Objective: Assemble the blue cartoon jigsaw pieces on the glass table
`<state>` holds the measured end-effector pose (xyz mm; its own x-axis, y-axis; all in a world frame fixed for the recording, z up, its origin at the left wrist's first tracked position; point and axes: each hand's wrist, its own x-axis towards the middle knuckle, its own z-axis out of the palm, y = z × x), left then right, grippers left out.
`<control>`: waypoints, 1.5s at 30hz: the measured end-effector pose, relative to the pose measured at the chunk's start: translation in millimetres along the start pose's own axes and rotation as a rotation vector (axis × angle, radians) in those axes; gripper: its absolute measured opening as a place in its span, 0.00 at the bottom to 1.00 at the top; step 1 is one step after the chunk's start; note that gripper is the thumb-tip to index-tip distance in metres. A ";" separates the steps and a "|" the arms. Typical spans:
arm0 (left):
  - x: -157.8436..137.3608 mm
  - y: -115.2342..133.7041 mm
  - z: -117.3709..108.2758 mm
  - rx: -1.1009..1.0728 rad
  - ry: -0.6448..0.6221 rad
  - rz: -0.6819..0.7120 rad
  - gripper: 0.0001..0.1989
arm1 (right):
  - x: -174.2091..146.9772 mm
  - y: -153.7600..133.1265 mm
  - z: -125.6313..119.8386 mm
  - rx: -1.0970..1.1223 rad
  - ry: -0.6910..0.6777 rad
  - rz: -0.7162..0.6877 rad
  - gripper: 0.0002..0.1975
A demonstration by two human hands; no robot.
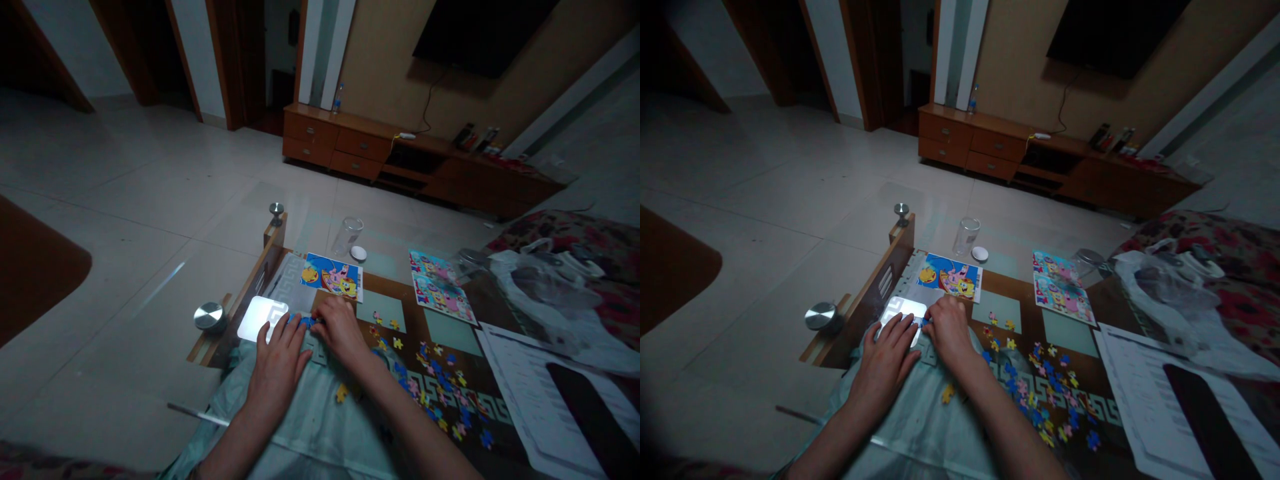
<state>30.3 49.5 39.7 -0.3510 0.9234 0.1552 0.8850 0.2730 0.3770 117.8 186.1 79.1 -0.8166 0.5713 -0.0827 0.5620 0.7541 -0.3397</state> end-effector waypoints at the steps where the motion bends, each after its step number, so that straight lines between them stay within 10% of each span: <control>1: 0.0 0.1 -0.2 0.000 -0.004 -0.001 0.18 | 0.9 -1.7 -1.9 -0.016 -0.019 0.002 0.06; 45: -0.4 -0.1 -1.6 -0.024 -0.037 0.012 0.18 | -4.6 11.4 -4.5 -0.065 -0.003 0.082 0.04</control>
<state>29.8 48.7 41.1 -0.3284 0.9361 0.1257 0.8815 0.2559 0.3968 128.6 193.5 79.8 -0.7677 0.6313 -0.1105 0.6344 0.7241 -0.2705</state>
